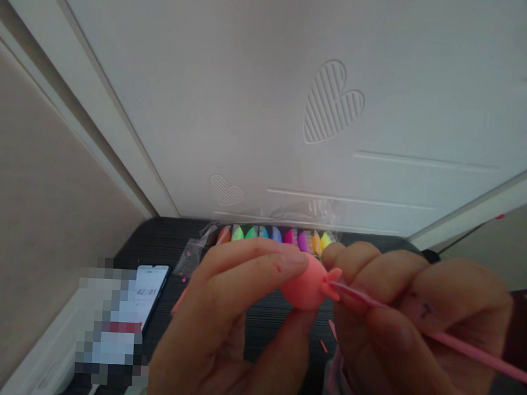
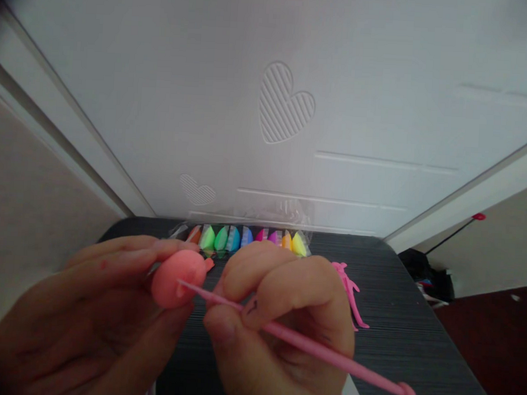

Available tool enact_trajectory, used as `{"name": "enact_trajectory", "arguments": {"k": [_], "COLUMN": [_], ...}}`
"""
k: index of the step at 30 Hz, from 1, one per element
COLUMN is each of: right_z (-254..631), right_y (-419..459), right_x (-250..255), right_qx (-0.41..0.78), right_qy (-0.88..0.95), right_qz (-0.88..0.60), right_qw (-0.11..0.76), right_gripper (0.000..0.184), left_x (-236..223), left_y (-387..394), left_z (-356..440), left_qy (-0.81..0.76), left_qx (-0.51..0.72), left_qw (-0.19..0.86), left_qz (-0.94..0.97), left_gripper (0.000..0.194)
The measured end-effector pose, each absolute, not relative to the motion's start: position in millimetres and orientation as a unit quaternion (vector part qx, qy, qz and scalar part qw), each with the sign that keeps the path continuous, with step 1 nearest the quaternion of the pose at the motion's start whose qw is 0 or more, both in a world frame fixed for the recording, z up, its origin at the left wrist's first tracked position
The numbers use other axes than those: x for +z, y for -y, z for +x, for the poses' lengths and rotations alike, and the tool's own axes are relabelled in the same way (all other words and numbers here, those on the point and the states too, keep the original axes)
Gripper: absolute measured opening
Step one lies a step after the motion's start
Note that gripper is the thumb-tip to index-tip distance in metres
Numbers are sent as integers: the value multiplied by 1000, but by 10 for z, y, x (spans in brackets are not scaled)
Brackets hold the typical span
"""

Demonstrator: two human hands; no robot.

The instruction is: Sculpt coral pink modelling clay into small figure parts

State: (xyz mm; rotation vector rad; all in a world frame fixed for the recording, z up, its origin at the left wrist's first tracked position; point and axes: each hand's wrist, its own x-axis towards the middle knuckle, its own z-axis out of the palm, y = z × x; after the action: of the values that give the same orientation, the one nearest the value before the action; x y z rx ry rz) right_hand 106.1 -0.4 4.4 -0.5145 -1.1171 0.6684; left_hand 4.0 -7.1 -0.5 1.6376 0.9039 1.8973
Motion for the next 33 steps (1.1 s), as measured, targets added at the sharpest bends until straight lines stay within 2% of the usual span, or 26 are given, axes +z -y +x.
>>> {"name": "enact_trajectory", "arguments": {"k": [7,13,17,23,33], "right_z": [1065,1102,1129,1147,1202], "right_y": [12,49,58,68,67], "right_x": [19,29,21,14,67], "right_qx": [320,347,388,412,413], "right_qy": [506,490,498,486,524], "right_qz": [-237,-244,-250,-249,-242], "right_qw": [765,761,734,730,705], "right_gripper": [9,8,10,12,15], "left_x": [-36,-7,10,3,2], "left_y": [57,30,-28,-45,-40], "left_z": [12,-64,-105,-129,-136], "left_qy": [-320,-283,-246,-235,-238], "left_qx": [690,613,559,543,542], "left_qw": [262,513,606,633,620], "left_qz": [594,530,510,499,515], "left_gripper": [42,25,23,21,21]}}
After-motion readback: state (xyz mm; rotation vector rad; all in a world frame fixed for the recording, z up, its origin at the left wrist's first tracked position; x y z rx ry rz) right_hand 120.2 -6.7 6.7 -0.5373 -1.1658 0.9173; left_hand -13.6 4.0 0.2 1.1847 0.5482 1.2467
